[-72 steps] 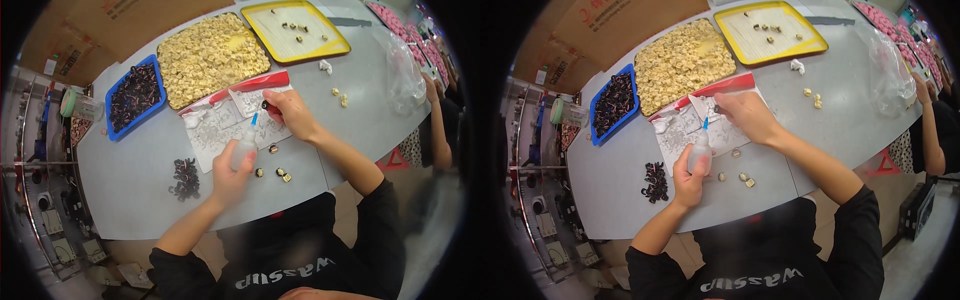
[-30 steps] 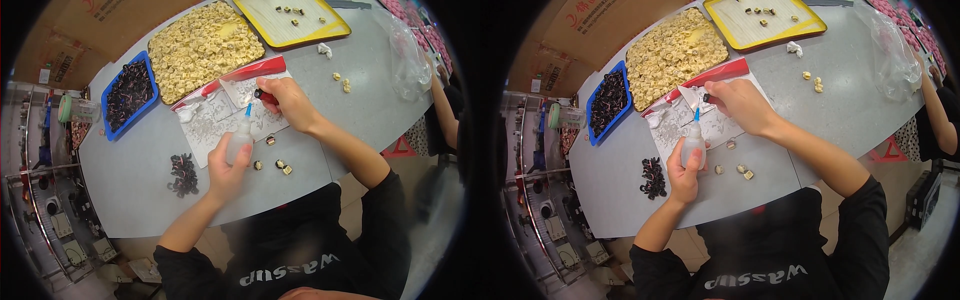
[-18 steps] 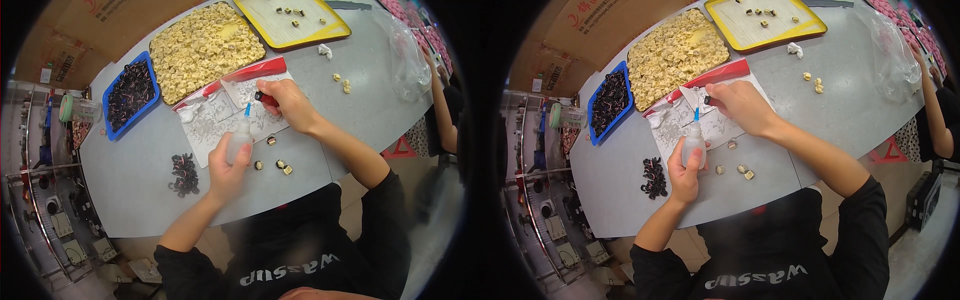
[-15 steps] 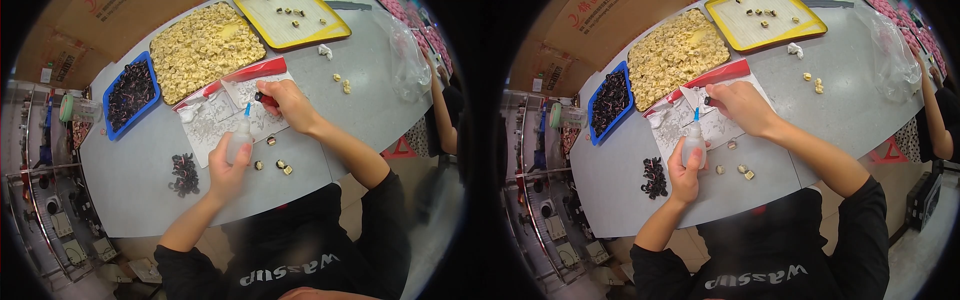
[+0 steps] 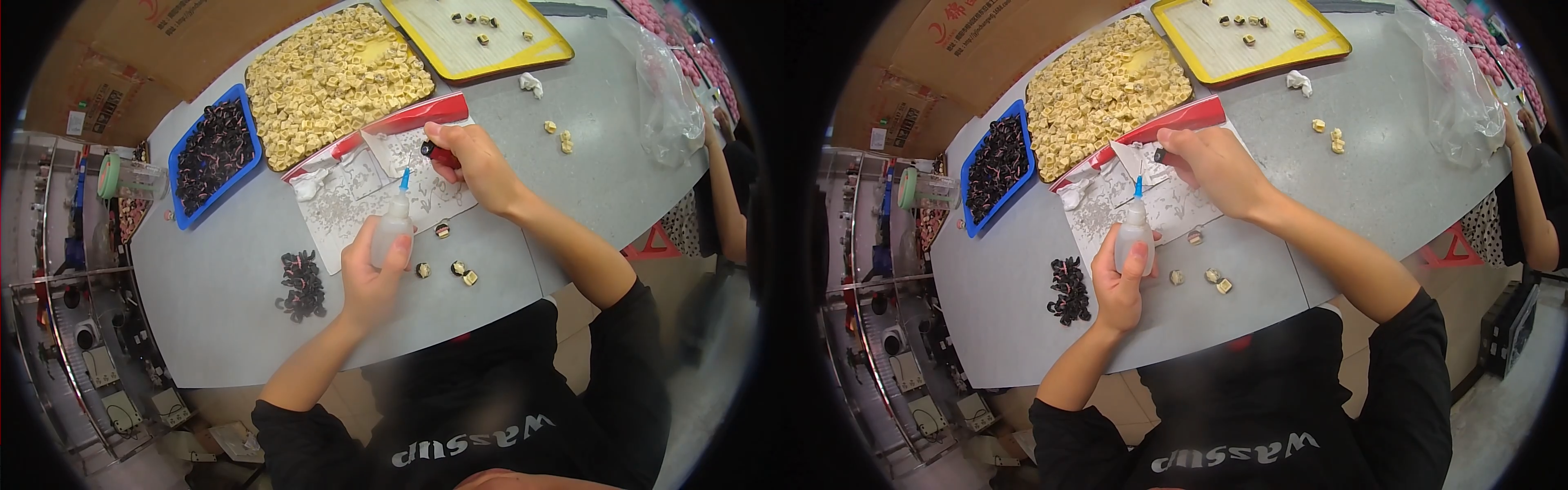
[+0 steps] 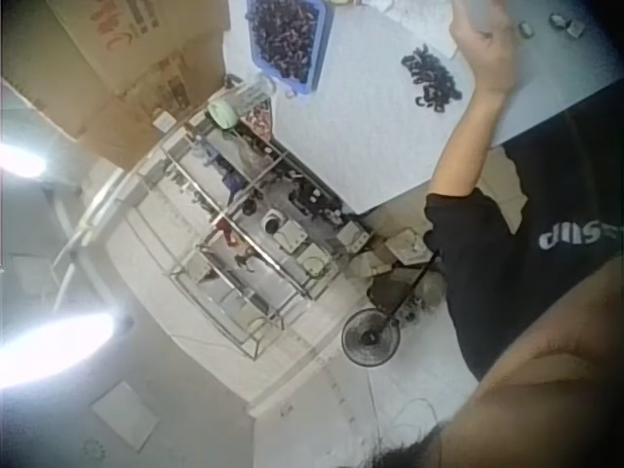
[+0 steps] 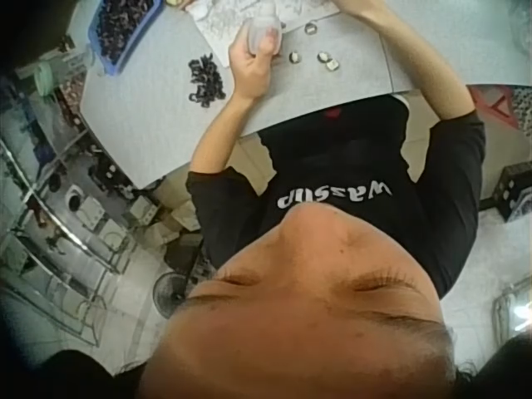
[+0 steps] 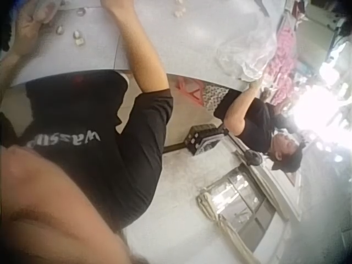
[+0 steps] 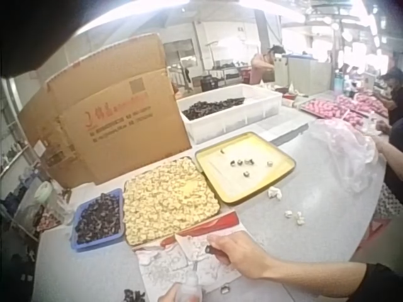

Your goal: Glue small black components onto gold-colored toy parts at a factory production line.

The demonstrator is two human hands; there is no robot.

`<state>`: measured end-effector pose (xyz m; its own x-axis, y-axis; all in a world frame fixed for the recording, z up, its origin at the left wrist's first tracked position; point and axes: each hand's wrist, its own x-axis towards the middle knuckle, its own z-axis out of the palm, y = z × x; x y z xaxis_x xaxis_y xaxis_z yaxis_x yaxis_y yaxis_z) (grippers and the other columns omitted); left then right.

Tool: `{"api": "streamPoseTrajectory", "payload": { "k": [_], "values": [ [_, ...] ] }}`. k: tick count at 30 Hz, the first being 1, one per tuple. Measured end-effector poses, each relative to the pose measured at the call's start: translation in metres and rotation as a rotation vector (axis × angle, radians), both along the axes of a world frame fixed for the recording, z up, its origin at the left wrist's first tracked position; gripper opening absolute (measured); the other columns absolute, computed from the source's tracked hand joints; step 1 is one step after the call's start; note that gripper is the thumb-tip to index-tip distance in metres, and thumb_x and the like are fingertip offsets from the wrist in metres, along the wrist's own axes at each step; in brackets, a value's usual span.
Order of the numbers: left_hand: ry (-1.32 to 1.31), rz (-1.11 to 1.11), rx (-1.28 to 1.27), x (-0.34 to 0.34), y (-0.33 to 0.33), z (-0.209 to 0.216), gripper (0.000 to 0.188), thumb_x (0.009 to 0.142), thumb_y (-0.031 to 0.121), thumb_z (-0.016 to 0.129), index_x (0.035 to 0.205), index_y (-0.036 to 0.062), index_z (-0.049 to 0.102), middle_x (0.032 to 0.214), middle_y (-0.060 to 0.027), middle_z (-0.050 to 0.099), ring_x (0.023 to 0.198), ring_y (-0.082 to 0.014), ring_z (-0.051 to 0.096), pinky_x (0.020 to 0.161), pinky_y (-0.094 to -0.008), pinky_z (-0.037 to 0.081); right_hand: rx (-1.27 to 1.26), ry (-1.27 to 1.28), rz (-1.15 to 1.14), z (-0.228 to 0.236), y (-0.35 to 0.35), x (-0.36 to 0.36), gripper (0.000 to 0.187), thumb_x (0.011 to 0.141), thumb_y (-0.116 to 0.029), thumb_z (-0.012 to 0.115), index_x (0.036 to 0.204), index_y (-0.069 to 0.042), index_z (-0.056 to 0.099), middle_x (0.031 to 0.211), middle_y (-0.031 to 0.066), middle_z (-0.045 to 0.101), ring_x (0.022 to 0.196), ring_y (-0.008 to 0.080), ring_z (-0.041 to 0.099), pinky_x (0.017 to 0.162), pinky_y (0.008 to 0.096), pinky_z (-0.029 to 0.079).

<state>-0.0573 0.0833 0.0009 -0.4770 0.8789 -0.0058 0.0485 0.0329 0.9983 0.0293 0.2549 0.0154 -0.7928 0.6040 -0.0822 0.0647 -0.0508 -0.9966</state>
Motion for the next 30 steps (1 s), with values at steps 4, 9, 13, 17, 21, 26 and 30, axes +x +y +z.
{"api": "streamPoseTrajectory", "payload": {
  "k": [4, 9, 13, 17, 21, 26, 30],
  "values": [
    [0.012, 0.001, -0.016, -0.0004, 0.0, 0.0, 0.021, 0.088, 0.021, 0.054, 0.091, -0.0001, 0.055, 0.066, -0.0014, 0.053, 0.058, -0.0063, 0.049, 0.054, -0.022, 0.039, 0.029, -0.003, 0.012, -0.0004, 0.0003, 0.0006, 0.045, 0.088, -0.039, 0.038, 0.055, -0.008, 0.04, 0.051, -0.0018, 0.037, 0.049, 0.007, 0.029, 0.046, 0.0252, 0.022],
    [0.016, -0.027, -0.026, -0.0011, -0.0013, 0.0004, 0.024, 0.089, 0.023, 0.052, 0.094, -0.001, 0.054, 0.075, -0.0036, 0.055, 0.06, -0.0074, 0.048, 0.055, -0.0223, 0.04, 0.051, -0.028, 0.068, -0.0024, 0.0, 0.0016, 0.046, 0.088, -0.04, 0.038, 0.054, -0.008, 0.04, 0.051, -0.0018, 0.037, 0.049, 0.0074, 0.029, 0.047, 0.0252, 0.022],
    [0.002, -0.007, -0.006, -0.0003, -0.0006, -0.001, 0.02, 0.087, 0.02, 0.054, 0.09, 0.0002, 0.056, 0.066, -0.002, 0.054, 0.057, -0.0063, 0.049, 0.054, -0.0216, 0.04, 0.063, -0.011, 0.046, -0.0028, 0.0013, 0.0011, 0.047, 0.088, -0.04, 0.038, 0.053, -0.008, 0.039, 0.05, -0.0016, 0.037, 0.048, 0.0076, 0.029, 0.047, 0.0253, 0.022],
    [0.05, -0.064, -0.054, -0.0018, -0.0022, -0.0008, 0.029, 0.09, 0.025, 0.05, 0.097, -0.0022, 0.053, 0.083, -0.0055, 0.055, 0.061, -0.0085, 0.047, 0.055, -0.023, 0.04, 0.062, -0.02, 0.055, -0.0033, 0.0009, 0.0016, 0.047, 0.088, -0.04, 0.038, 0.054, -0.008, 0.039, 0.05, -0.0019, 0.036, 0.048, 0.0073, 0.028, 0.046, 0.0252, 0.021],
    [0.042, -0.063, -0.052, -0.0018, -0.0025, -0.0009, 0.029, 0.09, 0.026, 0.05, 0.097, -0.0021, 0.054, 0.081, -0.0054, 0.055, 0.061, -0.0085, 0.047, 0.055, -0.0229, 0.04, 0.043, -0.02, 0.061, -0.0028, 0.0002, -0.0001, 0.046, 0.089, -0.039, 0.039, 0.054, -0.009, 0.04, 0.051, -0.0023, 0.036, 0.049, 0.0067, 0.029, 0.046, 0.0247, 0.021],
    [0.04, -0.078, -0.055, -0.002, -0.0026, -0.0009, 0.029, 0.09, 0.026, 0.05, 0.097, -0.002, 0.054, 0.08, -0.0053, 0.055, 0.061, -0.0085, 0.047, 0.055, -0.0229, 0.04, -0.028, 0.034, 0.009, -0.0014, 0.0007, 0.0008, 0.045, 0.088, -0.039, 0.038, 0.055, -0.009, 0.04, 0.051, -0.0026, 0.037, 0.049, 0.0065, 0.029, 0.046, 0.0244, 0.021],
    [0.055, -0.065, -0.055, -0.0017, -0.0023, -0.001, 0.029, 0.09, 0.026, 0.05, 0.096, -0.002, 0.054, 0.079, -0.0049, 0.055, 0.061, -0.0086, 0.047, 0.054, -0.023, 0.04, 0.015, 0.005, 0.054, -0.0028, 0.0015, 0.0005, 0.044, 0.088, -0.039, 0.038, 0.056, -0.009, 0.041, 0.051, -0.0027, 0.037, 0.049, 0.0064, 0.029, 0.046, 0.0244, 0.021]
  ]
}}
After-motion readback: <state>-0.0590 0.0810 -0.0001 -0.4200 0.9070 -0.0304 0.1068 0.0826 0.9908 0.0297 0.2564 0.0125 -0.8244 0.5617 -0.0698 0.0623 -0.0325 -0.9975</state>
